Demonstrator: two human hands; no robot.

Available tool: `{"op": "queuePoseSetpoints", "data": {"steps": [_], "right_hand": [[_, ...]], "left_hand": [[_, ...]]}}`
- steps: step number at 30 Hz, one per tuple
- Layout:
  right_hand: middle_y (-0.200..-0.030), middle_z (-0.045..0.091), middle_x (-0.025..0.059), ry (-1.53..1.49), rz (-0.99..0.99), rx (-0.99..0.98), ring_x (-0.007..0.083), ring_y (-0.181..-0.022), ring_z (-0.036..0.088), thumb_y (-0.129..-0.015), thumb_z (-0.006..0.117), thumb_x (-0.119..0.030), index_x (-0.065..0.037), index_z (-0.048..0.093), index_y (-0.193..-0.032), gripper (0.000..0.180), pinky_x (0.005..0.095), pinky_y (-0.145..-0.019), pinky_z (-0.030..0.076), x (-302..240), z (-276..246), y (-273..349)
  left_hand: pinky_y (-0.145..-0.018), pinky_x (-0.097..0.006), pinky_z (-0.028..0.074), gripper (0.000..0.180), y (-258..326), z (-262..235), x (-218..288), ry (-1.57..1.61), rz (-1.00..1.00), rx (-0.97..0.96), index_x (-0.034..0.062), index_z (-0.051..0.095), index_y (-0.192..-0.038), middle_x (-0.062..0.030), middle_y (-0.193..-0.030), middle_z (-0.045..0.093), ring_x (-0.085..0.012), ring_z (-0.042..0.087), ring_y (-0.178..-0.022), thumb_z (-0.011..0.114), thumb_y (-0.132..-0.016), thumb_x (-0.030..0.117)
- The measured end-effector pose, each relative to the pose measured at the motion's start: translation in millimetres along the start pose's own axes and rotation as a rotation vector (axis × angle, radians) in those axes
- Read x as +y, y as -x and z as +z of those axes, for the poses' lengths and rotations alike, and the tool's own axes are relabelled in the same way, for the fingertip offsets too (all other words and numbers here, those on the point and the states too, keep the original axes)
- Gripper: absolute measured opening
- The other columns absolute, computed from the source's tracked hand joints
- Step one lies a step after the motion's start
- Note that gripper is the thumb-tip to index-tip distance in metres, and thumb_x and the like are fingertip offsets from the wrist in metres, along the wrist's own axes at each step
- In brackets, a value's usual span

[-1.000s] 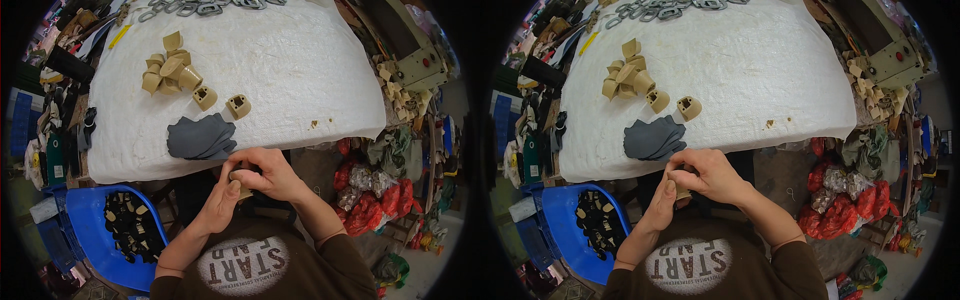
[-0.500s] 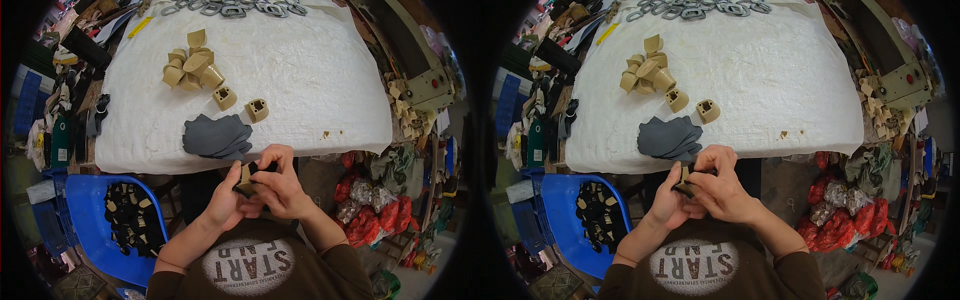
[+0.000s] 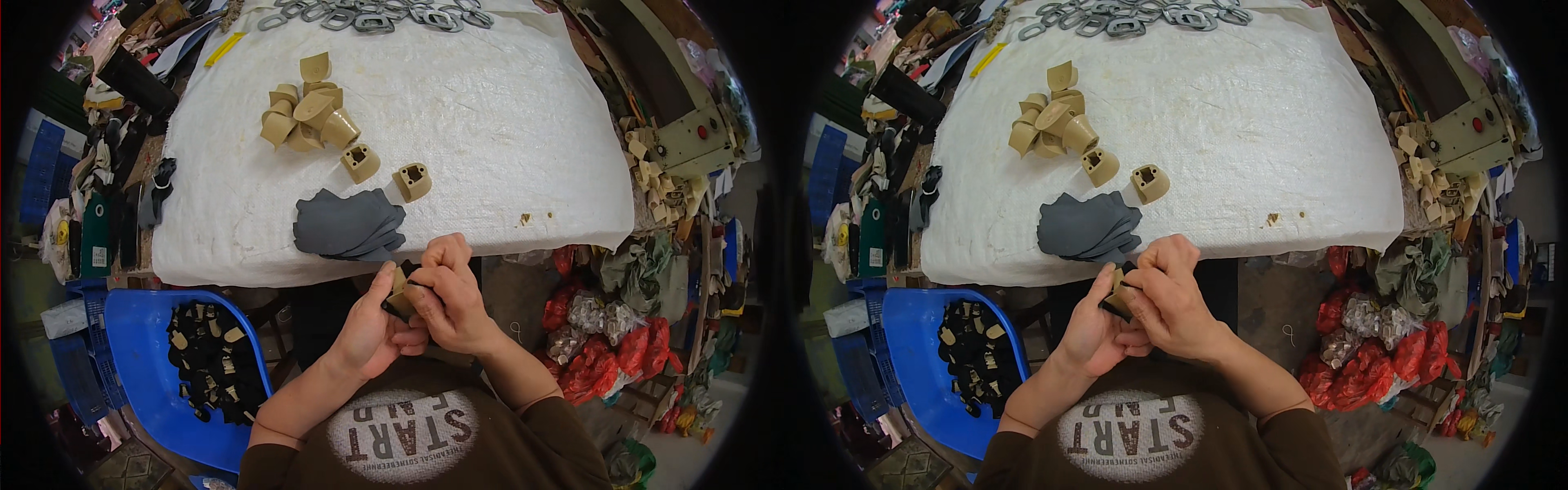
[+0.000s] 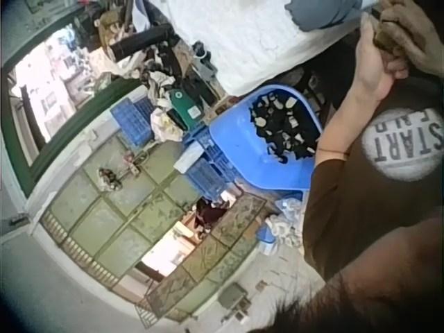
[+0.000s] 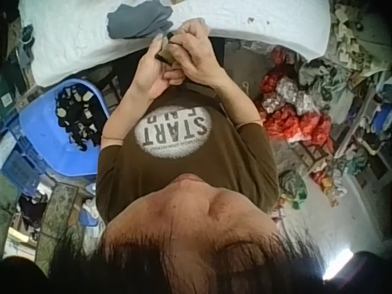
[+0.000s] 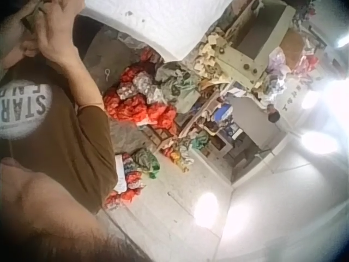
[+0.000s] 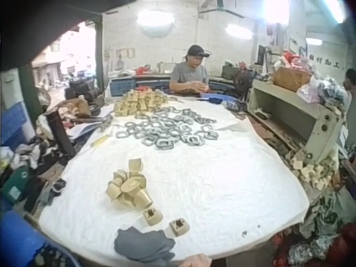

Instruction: Manually assembling and inspecting small plastic or rubber shoe components, fitting pieces together and checking for defects.

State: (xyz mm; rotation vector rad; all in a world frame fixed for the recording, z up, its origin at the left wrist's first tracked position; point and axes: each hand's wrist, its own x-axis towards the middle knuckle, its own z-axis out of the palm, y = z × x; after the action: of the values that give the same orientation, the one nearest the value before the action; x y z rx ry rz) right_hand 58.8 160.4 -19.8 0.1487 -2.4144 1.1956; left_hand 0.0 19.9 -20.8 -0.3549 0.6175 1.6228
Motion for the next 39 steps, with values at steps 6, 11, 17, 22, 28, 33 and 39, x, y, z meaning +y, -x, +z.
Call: {"op": "queuePoseSetpoints", "data": {"steps": [6, 11, 17, 22, 28, 33, 39], "right_hand": [[-0.095, 0.046, 0.0076, -0.984, 0.289, 0.132, 0.0144, -0.086, 0.044, -0.076, 0.06, -0.005, -0.001, 0.056, -0.102, 0.026, 0.0268, -0.078, 0.038, 11, -2, 11], [-0.118, 0.044, 0.0108, -0.778, 0.464, -0.297, 0.0217, -0.117, 0.041, -0.074, 0.066, -0.007, -0.001, 0.053, -0.118, 0.047, 0.0351, -0.101, 0.031, 5, -13, 1], [-0.125, 0.04, 0.0123, -0.478, 0.21, -0.131, 0.0243, -0.115, 0.04, -0.076, 0.07, -0.012, -0.005, 0.054, -0.118, 0.045, 0.0325, -0.089, 0.04, 7, -11, 4], [-0.132, 0.036, 0.0127, -0.425, 0.169, -0.117, 0.0236, -0.114, 0.039, -0.08, 0.065, -0.009, -0.005, 0.054, -0.12, 0.041, 0.0282, -0.083, 0.044, 3, -4, 4], [-0.126, 0.043, 0.0113, -0.806, 0.279, 0.035, 0.0158, -0.102, 0.045, -0.087, 0.055, -0.009, -0.006, 0.055, -0.117, 0.03, 0.0257, -0.077, 0.041, 3, 25, 15], [-0.118, 0.046, 0.0085, -0.821, 0.316, 0.087, 0.0119, -0.093, 0.048, -0.089, 0.052, -0.008, -0.006, 0.056, -0.112, 0.023, 0.0236, -0.073, 0.042, 3, 24, 17], [-0.111, 0.049, 0.0124, -0.979, 0.624, -0.027, 0.0137, -0.088, 0.053, -0.092, 0.045, -0.012, -0.002, 0.06, -0.091, 0.018, 0.023, -0.07, 0.048, 13, 1, -4]], "left_hand": [[-0.048, -0.022, 0.032, 0.042, 1, -6, 6, -0.181, 0.181, -0.094, 0.0095, 0.052, -0.099, -0.0001, -0.072, 0.047, -0.0065, 0.036, -0.051, 0.039, -0.095, 0.049], [-0.072, -0.022, 0.042, 0.066, -3, -22, 15, -0.777, 0.472, -0.21, -0.0008, 0.048, -0.118, -0.0049, -0.097, 0.054, -0.0094, 0.051, -0.084, 0.047, -0.088, 0.058], [-0.092, -0.027, 0.039, 0.062, -3, -8, 4, -0.576, 0.612, -0.183, -0.0016, 0.034, -0.131, -0.0098, -0.113, 0.052, -0.0148, 0.05, -0.107, 0.04, -0.094, 0.048], [-0.071, -0.021, 0.047, 0.035, -6, -2, -1, -0.319, 0.573, -0.139, 0.0018, 0.04, -0.119, -0.0085, -0.099, 0.054, -0.0108, 0.056, -0.087, 0.042, -0.092, 0.024], [-0.052, -0.017, 0.041, 0.029, -13, -2, -18, -0.333, 0.764, -0.006, 0.0031, 0.043, -0.112, -0.0051, -0.089, 0.051, -0.0063, 0.05, -0.067, 0.046, -0.09, 0.022], [-0.058, -0.021, 0.044, 0.041, -10, -5, -16, -0.401, 0.663, 0.02, 0.0042, 0.041, -0.115, -0.0063, -0.095, 0.05, -0.009, 0.052, -0.076, 0.052, -0.088, 0.033], [-0.06, -0.024, 0.045, 0.065, -12, -15, -4, -0.416, 0.504, -0.328, 0.0047, 0.031, -0.126, -0.0101, -0.101, 0.051, -0.0164, 0.056, -0.08, 0.066, -0.083, 0.039]]}}
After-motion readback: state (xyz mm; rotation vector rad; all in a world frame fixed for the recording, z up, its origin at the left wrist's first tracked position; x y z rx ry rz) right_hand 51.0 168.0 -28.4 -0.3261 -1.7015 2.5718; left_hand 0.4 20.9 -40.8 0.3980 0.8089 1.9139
